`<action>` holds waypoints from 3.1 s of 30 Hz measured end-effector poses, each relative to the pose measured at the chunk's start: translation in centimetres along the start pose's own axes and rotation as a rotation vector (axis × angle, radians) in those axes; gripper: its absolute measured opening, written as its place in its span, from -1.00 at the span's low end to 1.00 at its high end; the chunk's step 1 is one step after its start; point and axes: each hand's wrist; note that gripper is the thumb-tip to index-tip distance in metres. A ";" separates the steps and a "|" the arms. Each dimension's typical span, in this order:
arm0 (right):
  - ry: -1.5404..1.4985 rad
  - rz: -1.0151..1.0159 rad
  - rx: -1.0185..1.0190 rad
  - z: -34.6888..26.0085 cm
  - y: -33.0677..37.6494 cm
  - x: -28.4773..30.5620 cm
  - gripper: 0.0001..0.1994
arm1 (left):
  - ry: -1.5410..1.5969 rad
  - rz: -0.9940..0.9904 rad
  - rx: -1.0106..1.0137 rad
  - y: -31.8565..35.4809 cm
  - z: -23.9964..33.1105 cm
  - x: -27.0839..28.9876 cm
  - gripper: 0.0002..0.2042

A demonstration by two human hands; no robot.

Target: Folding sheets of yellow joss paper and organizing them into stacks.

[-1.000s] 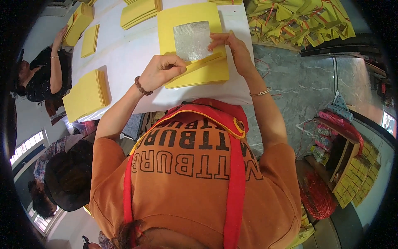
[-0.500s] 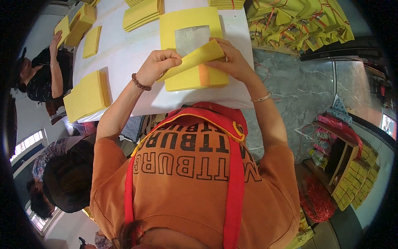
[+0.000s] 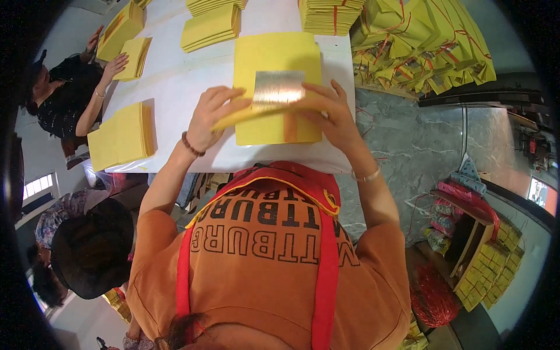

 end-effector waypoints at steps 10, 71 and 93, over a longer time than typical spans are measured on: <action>-0.191 -0.108 -0.210 -3.8 2.0 -0.3 -0.78 | 0.230 -0.174 0.283 2.4 2.7 1.1 -0.83; 0.663 -0.424 -0.058 -1.3 -3.0 -6.6 -0.36 | 0.458 0.137 0.131 -2.5 2.2 -2.6 -0.52; -0.595 0.540 -0.417 0.2 -1.5 0.0 -0.37 | -0.202 0.392 0.071 -7.2 -3.0 5.5 -0.54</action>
Point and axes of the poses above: each hand's wrist, its own y-axis away from the middle knuckle, its own x-axis out of the back of the hand, z = x × y, and after that the axes turned 14 degrees about x, right-handed
